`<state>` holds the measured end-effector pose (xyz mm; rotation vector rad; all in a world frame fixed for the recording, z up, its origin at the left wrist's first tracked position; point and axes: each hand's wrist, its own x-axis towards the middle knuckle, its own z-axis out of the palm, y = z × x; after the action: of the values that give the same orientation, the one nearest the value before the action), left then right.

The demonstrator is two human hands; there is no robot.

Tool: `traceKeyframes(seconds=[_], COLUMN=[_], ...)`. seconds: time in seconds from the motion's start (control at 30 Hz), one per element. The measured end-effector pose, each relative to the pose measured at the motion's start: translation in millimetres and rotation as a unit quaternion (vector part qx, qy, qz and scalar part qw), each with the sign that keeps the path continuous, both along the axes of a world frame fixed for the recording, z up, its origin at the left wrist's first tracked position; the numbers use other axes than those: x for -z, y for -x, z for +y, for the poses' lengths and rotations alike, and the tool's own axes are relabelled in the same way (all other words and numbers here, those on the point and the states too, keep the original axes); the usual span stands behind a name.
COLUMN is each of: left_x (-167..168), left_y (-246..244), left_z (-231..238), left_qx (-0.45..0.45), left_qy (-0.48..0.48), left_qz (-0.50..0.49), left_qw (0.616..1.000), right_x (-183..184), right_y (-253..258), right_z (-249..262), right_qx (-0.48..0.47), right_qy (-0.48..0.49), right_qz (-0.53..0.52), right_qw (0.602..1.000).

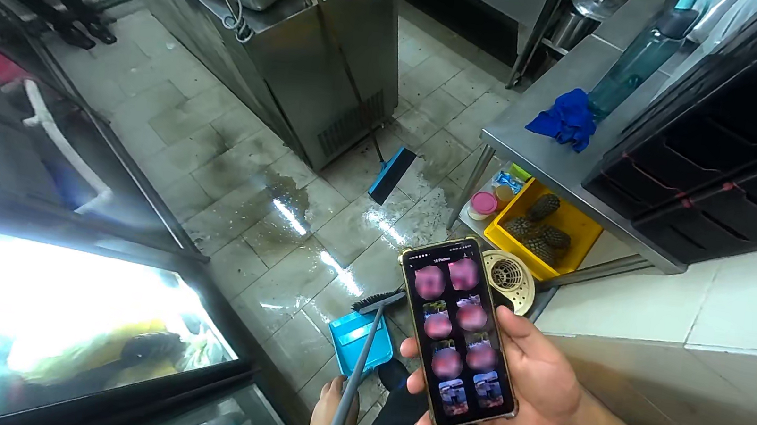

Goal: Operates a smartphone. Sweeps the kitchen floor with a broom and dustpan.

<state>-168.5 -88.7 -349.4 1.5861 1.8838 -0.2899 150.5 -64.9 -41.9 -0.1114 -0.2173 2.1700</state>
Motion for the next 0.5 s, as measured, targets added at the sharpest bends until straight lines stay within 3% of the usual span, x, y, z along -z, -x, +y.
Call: traceKeyframes(seconds=[0.23, 0.37, 0.5], left_x=[-14, -29, -23], left_y=[-11, -17, -17], left_z=[-2, -8, -10], left_qx=[-0.043, -0.056, -0.057], left_qy=[0.009, -0.065, -0.111], left_qz=[-0.009, -0.04, -0.066], left_qw=[0.999, 0.995, 0.99], right_x=[-1, -2, 0], right_y=[13, 19, 23], right_z=[-13, -22, -32], right_qx=[0.015, 0.028, 0.042], right_qy=[0.005, 0.004, 0.001], right_qz=[-0.008, -0.026, -0.028], right_qw=[1.0, 0.999, 0.999])
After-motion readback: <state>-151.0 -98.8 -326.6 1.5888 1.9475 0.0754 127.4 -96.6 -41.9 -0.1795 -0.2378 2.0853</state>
